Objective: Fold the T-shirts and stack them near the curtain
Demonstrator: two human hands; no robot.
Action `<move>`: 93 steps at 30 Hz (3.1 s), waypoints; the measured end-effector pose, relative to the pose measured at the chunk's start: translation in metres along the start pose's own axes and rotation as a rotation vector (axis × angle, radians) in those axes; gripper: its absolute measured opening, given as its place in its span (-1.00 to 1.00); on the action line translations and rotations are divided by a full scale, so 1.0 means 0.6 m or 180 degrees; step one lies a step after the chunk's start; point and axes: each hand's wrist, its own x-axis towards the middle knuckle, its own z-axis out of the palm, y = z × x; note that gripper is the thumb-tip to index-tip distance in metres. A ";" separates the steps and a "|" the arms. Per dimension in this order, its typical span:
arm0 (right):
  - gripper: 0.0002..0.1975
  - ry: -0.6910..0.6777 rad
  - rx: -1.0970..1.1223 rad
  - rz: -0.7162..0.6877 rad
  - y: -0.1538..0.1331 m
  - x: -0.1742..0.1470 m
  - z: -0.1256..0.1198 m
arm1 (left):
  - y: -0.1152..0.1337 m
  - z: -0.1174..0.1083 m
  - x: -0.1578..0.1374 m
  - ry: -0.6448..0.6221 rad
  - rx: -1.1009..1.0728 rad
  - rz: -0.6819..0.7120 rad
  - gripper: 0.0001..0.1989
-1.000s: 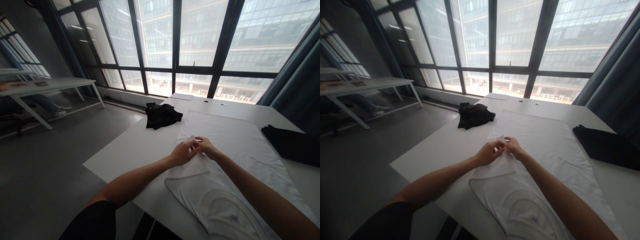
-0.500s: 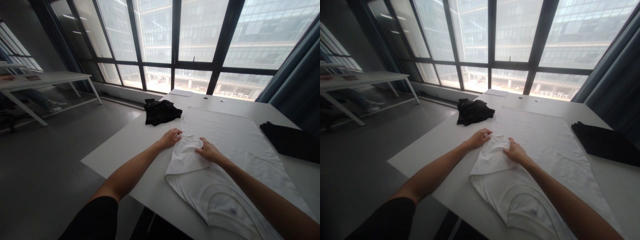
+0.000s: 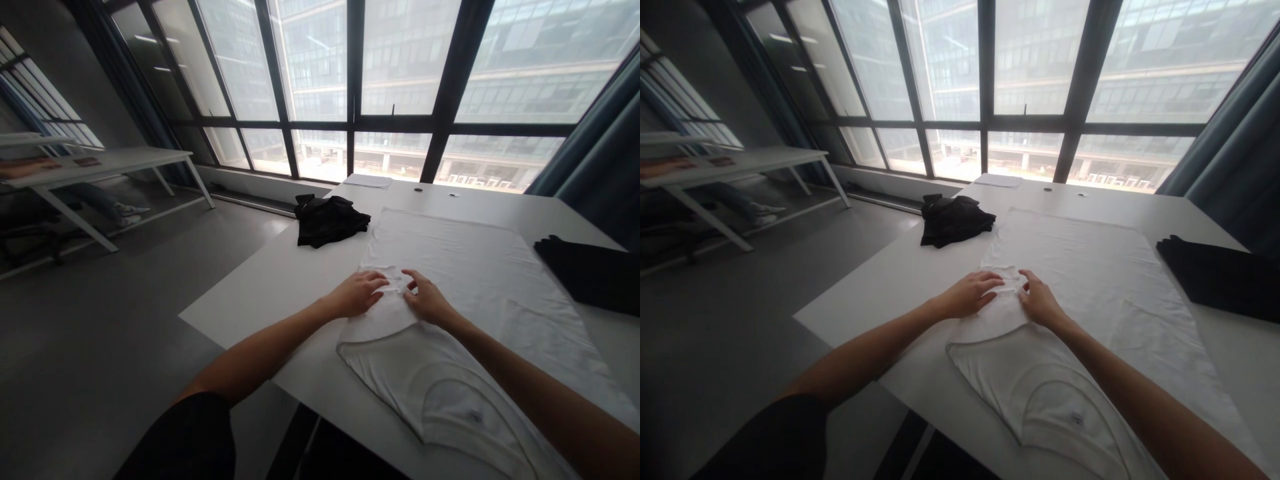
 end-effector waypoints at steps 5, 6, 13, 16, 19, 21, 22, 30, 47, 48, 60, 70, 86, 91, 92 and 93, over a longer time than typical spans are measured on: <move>-0.45 0.0020 -0.0068 -0.0036 0.001 -0.008 0.000 | 0.029 0.015 -0.059 -0.0631 -0.0133 0.0205 -0.44; -0.45 0.0053 -0.0069 -0.0056 -0.002 -0.009 -0.002 | 0.029 0.018 -0.066 -0.0754 -0.0132 0.0204 -0.40; -0.48 0.0124 -0.0250 -0.0152 -0.016 -0.017 -0.010 | 0.030 0.037 -0.073 -0.0866 -0.0041 0.0193 -0.29; -0.50 0.0033 -0.0449 -0.0130 -0.008 -0.018 -0.003 | 0.031 0.040 -0.076 -0.0862 0.0011 0.0194 -0.29; -0.51 -0.0064 -0.0659 -0.0194 0.001 -0.019 0.002 | 0.024 0.027 -0.070 -0.0921 0.0017 0.0197 -0.34; -0.53 -0.0059 -0.0849 -0.0237 0.002 -0.023 0.003 | 0.011 0.011 -0.056 -0.0845 0.0012 0.0067 -0.42; -0.55 -0.0030 -0.0987 -0.0271 0.001 -0.026 0.003 | 0.002 0.002 -0.045 -0.0748 0.0039 -0.0053 -0.45; -0.55 0.0096 -0.1320 -0.1033 -0.027 -0.063 0.042 | -0.069 0.024 0.033 -0.0530 0.0566 -0.0642 -0.42; -0.39 -0.0249 -0.1209 -0.0857 -0.020 -0.074 0.065 | -0.042 0.069 0.031 -0.0582 0.0504 -0.0359 -0.40; -0.39 -0.0233 -0.1188 -0.0859 -0.020 -0.074 0.065 | -0.040 0.068 0.032 -0.0570 0.0491 -0.0379 -0.40; -0.45 -0.0135 -0.1284 -0.1003 -0.011 -0.075 0.069 | 0.045 0.054 -0.054 -0.0472 0.0282 -0.0125 -0.35; -0.44 -0.0217 -0.0977 -0.0885 -0.014 -0.072 0.065 | 0.046 0.037 -0.042 -0.0714 0.0300 -0.0116 -0.34; -0.52 0.0482 -0.1289 -0.0153 0.186 -0.113 -0.212 | 0.062 0.090 0.087 -0.0630 0.0249 0.0178 -0.45; -0.50 0.0424 -0.1419 -0.0098 0.236 -0.138 -0.212 | 0.058 0.100 0.077 -0.0777 0.0284 0.0312 -0.40; -0.50 0.0428 -0.1431 -0.0142 0.238 -0.141 -0.208 | 0.058 0.098 0.076 -0.0747 0.0270 0.0335 -0.40; -0.51 0.0464 -0.1433 -0.0193 0.239 -0.143 -0.206 | 0.059 0.096 0.075 -0.0704 0.0248 0.0373 -0.41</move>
